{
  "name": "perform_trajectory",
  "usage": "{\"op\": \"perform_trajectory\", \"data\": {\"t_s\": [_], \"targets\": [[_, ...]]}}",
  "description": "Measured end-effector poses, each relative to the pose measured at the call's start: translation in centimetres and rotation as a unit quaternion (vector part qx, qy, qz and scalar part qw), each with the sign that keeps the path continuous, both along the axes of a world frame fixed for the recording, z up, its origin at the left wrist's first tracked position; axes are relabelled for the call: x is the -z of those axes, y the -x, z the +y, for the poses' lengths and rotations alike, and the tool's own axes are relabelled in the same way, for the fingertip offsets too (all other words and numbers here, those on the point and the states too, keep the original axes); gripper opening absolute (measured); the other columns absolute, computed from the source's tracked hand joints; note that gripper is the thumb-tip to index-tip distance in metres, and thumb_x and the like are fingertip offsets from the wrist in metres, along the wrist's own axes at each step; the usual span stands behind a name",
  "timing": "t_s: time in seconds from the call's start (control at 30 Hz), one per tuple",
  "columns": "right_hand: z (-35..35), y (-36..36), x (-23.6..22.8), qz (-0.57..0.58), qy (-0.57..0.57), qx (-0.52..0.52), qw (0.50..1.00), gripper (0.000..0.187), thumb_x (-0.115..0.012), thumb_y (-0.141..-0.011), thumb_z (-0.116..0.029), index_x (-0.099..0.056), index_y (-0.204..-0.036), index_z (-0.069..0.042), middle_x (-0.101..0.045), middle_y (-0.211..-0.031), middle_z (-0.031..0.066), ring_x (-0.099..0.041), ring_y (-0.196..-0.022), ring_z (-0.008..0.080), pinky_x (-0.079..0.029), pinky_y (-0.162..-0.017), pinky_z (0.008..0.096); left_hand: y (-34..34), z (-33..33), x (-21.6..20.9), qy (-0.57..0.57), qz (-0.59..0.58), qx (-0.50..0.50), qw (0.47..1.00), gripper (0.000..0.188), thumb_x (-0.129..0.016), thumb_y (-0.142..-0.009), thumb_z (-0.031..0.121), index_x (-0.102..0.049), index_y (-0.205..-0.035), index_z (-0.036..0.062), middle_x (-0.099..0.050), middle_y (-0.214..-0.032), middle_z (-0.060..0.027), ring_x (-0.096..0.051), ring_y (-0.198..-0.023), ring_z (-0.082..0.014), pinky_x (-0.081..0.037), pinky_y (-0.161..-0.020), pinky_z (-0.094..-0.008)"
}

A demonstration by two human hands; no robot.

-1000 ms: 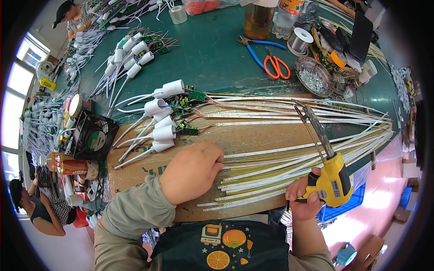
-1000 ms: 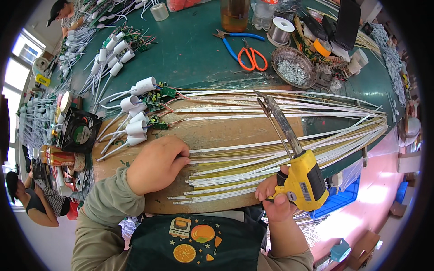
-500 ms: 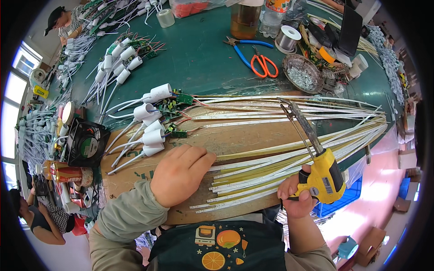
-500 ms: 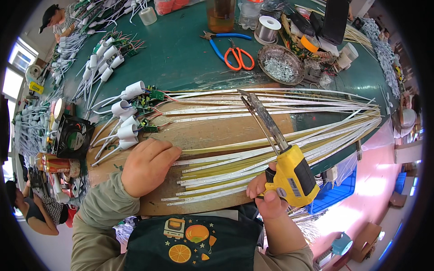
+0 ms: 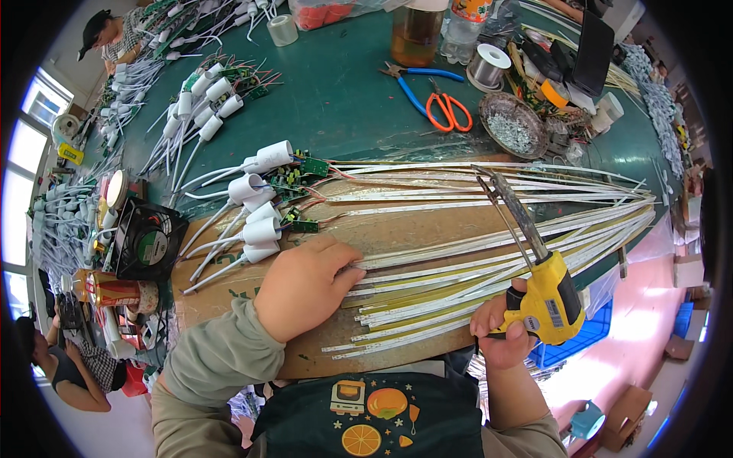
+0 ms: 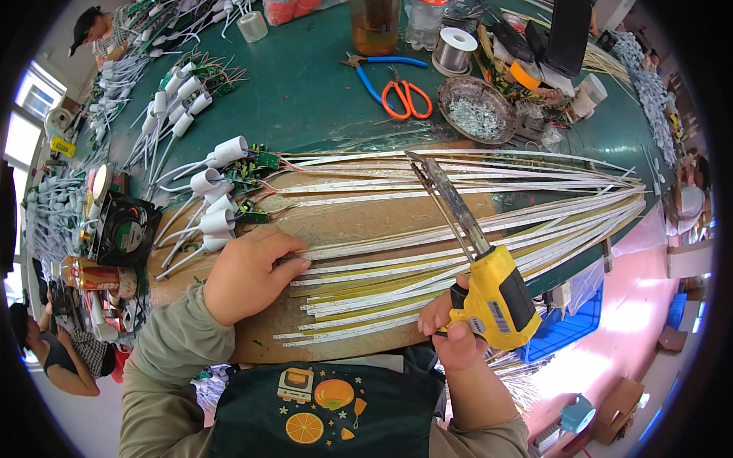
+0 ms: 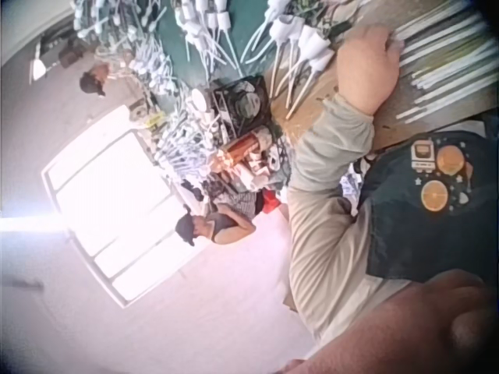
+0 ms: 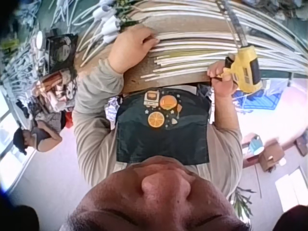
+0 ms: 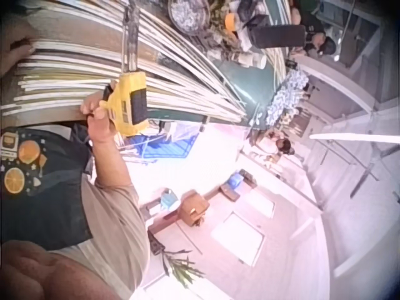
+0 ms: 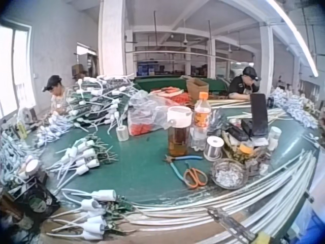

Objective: The person aligns LED strips and wire assemblies on the workbench, then solders the wires to the LED strips using a soldering tool.

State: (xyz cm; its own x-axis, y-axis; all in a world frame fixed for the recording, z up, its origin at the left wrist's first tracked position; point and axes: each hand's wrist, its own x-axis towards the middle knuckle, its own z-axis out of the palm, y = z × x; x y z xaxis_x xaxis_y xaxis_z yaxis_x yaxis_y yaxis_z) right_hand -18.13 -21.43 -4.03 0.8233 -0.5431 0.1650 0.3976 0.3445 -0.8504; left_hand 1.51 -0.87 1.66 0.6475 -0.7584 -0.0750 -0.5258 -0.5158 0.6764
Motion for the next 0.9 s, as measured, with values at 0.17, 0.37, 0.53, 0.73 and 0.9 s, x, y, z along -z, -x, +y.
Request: {"op": "perform_trajectory", "data": {"t_s": [0.17,0.37,0.53,0.73,0.9], "targets": [[0.0,0.2,-0.3,0.006,-0.055,-0.009,0.998,0.069,-0.075,-0.079,-0.027,-0.039,-0.131,-0.002,-0.054,-0.074,0.0046,-0.055,-0.06,0.0179,-0.047,-0.055,0.0337,0.3,0.1,-0.3,0.015,-0.119,-0.046,0.992,0.025,-0.069,-0.079,0.019,-0.064,-0.1,0.0051,-0.06,-0.088,-0.012,-0.061,-0.076,-0.0316,-0.049,-0.067,-0.0385],[0.1,0.2,-0.2,-0.001,-0.047,0.007,0.999,0.069,-0.075,-0.08,-0.028,-0.038,-0.131,-0.002,-0.054,-0.072,0.0056,-0.055,-0.058,0.0185,-0.047,-0.054,0.0337,-0.4,-0.1,0.4,0.02,-0.108,-0.037,0.993,0.023,-0.069,-0.079,0.019,-0.064,-0.096,0.0053,-0.06,-0.086,-0.0105,-0.061,-0.077,-0.0307,-0.048,-0.065,-0.0379],[0.1,0.2,0.0,0.0,-0.044,0.011,0.999,0.067,-0.074,-0.081,-0.027,-0.038,-0.131,-0.002,-0.054,-0.071,0.0059,-0.055,-0.058,0.0183,-0.048,-0.053,0.0333,-1.0,-0.6,0.6,0.023,-0.285,0.042,0.957,0.015,-0.069,-0.079,0.017,-0.064,-0.087,0.0051,-0.06,-0.084,-0.0095,-0.059,-0.072,-0.0285,-0.048,-0.062,-0.0373],[0.1,0.0,0.2,0.001,0.019,0.011,1.0,0.061,-0.064,-0.087,-0.033,-0.035,-0.13,-0.001,-0.05,-0.07,0.0039,-0.052,-0.053,0.0153,-0.047,-0.049,0.0291,-1.2,-0.2,0.2,0.093,-0.142,0.046,0.984,0.013,-0.066,-0.083,0.016,-0.064,-0.082,0.0041,-0.059,-0.075,-0.0092,-0.057,-0.064,-0.027,-0.046,-0.057,-0.0346],[0.1,0.3,-0.1,0.003,-0.037,0.013,0.999,0.067,-0.072,-0.082,-0.029,-0.037,-0.131,-0.001,-0.054,-0.072,0.0059,-0.055,-0.058,0.0185,-0.048,-0.053,0.0335,-2.3,-0.1,-0.7,-0.015,0.2,-0.035,0.979,0.023,-0.058,-0.088,0.022,-0.063,-0.076,0.0032,-0.061,-0.069,-0.0127,-0.059,-0.064,-0.032,-0.047,-0.06,-0.0403]]}}
